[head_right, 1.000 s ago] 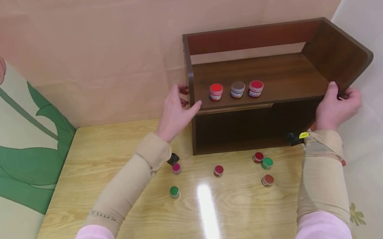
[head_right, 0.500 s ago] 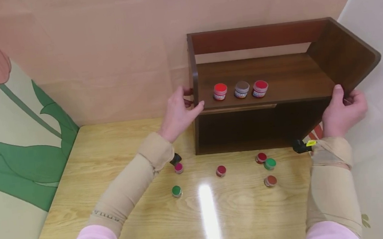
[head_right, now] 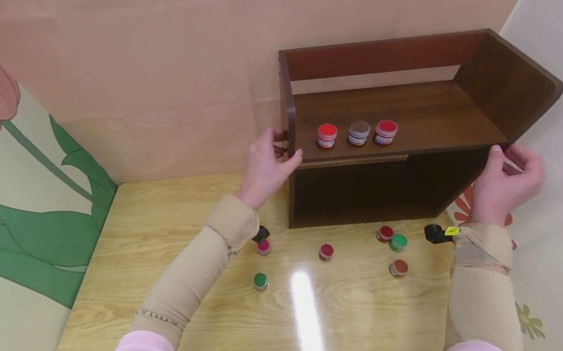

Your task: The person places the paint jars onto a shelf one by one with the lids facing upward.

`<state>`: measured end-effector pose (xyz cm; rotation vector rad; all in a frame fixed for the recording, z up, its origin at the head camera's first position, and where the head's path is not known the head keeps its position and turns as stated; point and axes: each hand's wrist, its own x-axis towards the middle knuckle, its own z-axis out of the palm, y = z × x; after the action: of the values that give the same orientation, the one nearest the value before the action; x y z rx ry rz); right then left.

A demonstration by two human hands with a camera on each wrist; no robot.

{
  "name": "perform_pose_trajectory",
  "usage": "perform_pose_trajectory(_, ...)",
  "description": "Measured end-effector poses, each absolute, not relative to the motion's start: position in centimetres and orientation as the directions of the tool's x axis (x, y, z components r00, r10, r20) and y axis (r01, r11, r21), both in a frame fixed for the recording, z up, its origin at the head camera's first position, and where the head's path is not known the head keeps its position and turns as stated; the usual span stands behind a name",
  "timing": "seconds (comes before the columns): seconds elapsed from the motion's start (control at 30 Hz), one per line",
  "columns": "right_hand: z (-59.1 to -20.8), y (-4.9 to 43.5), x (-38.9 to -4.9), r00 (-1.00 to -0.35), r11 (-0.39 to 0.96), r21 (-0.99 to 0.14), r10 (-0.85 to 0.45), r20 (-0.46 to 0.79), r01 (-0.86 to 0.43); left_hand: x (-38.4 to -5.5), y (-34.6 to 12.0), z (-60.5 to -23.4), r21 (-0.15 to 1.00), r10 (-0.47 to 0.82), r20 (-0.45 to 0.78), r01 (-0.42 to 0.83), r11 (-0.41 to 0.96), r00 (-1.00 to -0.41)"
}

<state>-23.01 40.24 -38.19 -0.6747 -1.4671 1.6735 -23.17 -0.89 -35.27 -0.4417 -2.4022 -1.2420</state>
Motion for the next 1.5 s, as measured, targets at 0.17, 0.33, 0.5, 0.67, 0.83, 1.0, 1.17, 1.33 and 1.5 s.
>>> perform_pose_trajectory(0.17,-40.6,38.7,-21.6,-0.618,0.1,-0.986,0.769,0.162,-0.135,-23.2,-0.9,-35.2,0.697,0.096,0.486,0.452,0.557,-0.868)
perform_pose_trajectory(0.33,-43.5,36.3,-21.4,-0.731,0.381,-0.924,0.62,0.285,-0.038,-23.2,-0.9,-35.2,0.691,0.098,0.493,0.458,0.56,-0.864)
perform_pose_trajectory(0.5,-44.9,32.7,-20.7,-0.861,0.522,-0.853,0.431,0.269,-0.005,-23.2,-0.9,-35.1,0.691,0.102,0.487,0.454,0.562,-0.868)
perform_pose_trajectory(0.67,-45.3,29.6,-19.5,-0.942,0.574,-0.819,0.264,0.207,-0.019,-23.2,-0.8,-35.0,0.696,0.105,0.48,0.452,0.558,-0.871)
perform_pose_trajectory(0.83,-46.4,26.6,-18.2,-0.977,0.598,-0.792,0.065,0.205,-0.127,-23.3,-0.9,-35.0,0.695,0.106,0.482,0.454,0.557,-0.87)
perform_pose_trajectory(1.0,-48.4,23.4,-17.1,-0.971,0.636,-0.737,-0.102,0.214,-0.229,-23.3,-1.1,-35.0,0.691,0.107,0.49,0.46,0.558,-0.865)
perform_pose_trajectory(1.17,-50.3,20.0,-15.5,-0.952,0.623,-0.722,-0.239,0.192,-0.302,-23.4,-1.2,-35.0,0.682,0.1,0.499,0.462,0.567,-0.861)
perform_pose_trajectory(1.33,-51.7,16.5,-13.8,-0.917,0.576,-0.728,-0.347,0.195,-0.373,-23.3,-1.2,-35.0,0.685,0.095,0.485,0.445,0.577,-0.87)
perform_pose_trajectory(1.5,-52.0,12.7,-12.7,-0.874,0.476,-0.774,-0.445,0.198,-0.418,-23.3,-1.1,-34.8,0.695,0.093,0.476,0.439,0.57,-0.875)
